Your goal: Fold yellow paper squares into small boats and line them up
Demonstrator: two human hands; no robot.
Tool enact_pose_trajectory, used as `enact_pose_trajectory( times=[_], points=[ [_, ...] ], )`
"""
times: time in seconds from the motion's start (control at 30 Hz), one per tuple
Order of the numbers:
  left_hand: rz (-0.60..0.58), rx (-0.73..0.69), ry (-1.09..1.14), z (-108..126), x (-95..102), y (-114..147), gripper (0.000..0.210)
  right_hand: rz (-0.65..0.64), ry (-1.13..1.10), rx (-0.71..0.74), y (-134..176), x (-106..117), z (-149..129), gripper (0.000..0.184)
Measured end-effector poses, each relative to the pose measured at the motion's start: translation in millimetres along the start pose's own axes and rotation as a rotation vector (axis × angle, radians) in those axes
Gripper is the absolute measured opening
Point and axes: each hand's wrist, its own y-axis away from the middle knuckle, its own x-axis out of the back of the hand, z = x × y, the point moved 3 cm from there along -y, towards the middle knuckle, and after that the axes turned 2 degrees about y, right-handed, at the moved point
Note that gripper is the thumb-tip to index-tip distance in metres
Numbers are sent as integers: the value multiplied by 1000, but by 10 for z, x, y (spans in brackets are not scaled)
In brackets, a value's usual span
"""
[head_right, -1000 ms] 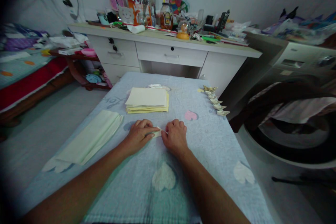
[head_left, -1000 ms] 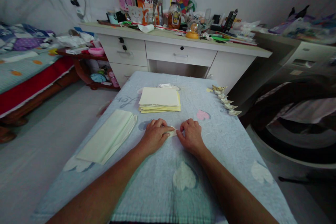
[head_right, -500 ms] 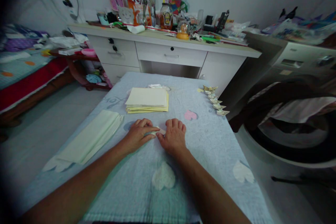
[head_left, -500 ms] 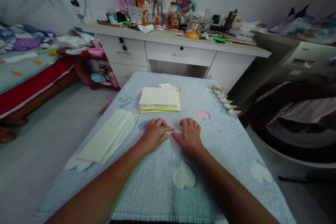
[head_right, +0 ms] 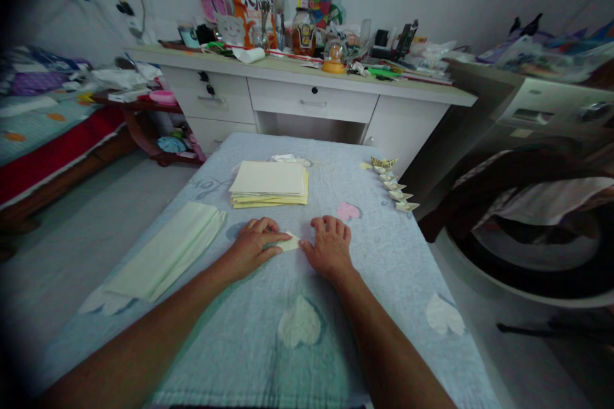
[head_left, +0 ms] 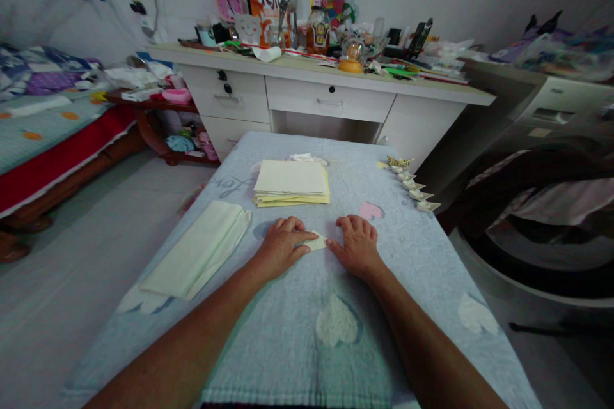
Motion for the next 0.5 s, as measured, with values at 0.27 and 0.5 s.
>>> enact_pose_trajectory(
  times=[0.27, 0.5],
  points=[
    [-16, 2, 20, 1, 22, -7, 35, 63, -24, 36, -21, 50, 178, 34],
    [0, -20, 16, 4, 9, -14, 32, 82, -67, 193, -2, 2, -187, 39]
  ],
)
